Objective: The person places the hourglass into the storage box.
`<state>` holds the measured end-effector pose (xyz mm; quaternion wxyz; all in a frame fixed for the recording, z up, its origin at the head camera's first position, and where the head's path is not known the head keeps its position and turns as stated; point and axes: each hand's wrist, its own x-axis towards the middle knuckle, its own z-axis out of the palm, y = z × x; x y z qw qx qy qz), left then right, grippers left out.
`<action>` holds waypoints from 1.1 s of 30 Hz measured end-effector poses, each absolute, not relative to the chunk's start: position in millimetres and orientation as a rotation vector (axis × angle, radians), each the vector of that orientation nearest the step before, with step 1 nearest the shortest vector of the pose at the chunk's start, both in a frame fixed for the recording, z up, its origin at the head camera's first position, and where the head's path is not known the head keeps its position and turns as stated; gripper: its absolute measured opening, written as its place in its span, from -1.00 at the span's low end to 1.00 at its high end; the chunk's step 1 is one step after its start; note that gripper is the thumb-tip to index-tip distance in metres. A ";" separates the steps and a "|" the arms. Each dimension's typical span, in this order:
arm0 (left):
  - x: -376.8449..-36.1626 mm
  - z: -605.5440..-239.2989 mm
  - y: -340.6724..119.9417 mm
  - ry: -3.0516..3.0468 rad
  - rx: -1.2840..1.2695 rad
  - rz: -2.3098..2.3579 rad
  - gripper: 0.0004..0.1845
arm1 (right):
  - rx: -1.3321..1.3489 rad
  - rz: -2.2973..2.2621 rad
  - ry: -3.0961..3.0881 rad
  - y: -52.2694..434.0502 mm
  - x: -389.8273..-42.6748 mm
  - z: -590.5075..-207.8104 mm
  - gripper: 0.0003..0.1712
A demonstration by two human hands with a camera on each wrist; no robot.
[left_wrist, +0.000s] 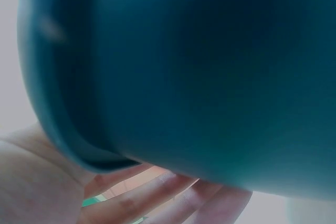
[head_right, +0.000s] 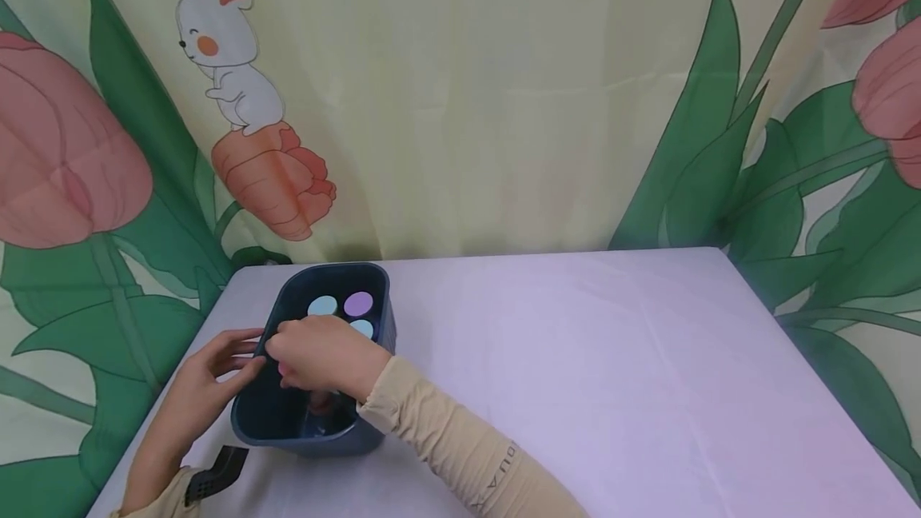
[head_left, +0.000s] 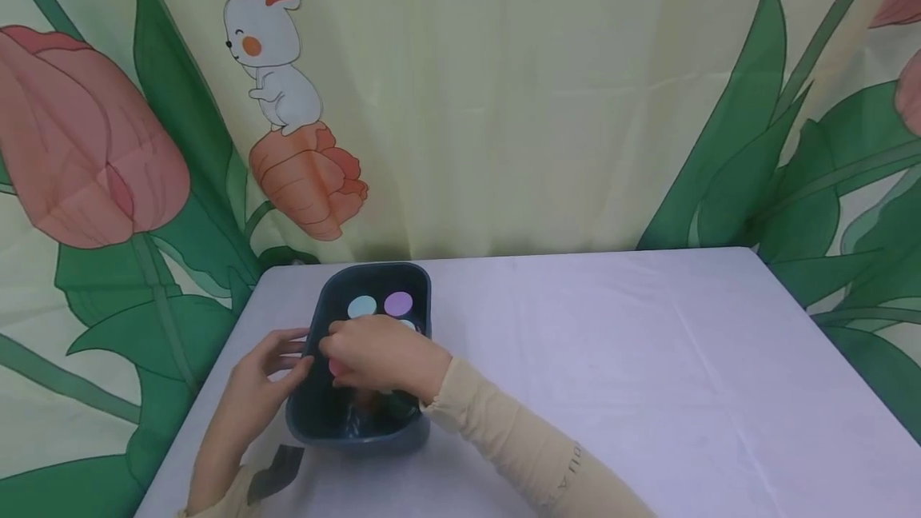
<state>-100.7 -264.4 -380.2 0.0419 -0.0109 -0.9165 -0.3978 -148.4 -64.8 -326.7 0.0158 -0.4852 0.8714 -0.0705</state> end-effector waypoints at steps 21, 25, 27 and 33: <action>-103.0 -378.8 -266.4 -2.813 -0.036 -1.197 -0.51 | -1.492 -0.106 2.594 -82.9 -152.5 -333.2 -0.66; -105.3 -382.1 -266.5 -2.801 -0.059 -1.224 -0.52 | -1.489 -0.100 2.588 -83.1 -154.2 -338.1 -0.73; -105.9 -383.5 -265.9 -2.798 -0.062 -1.243 -0.51 | -1.498 -0.097 2.585 -82.6 -155.2 -341.1 -0.74; -103.1 -382.6 -267.4 -2.797 -0.047 -1.244 -0.50 | -1.527 -0.066 2.578 -84.4 -156.5 -343.1 -0.73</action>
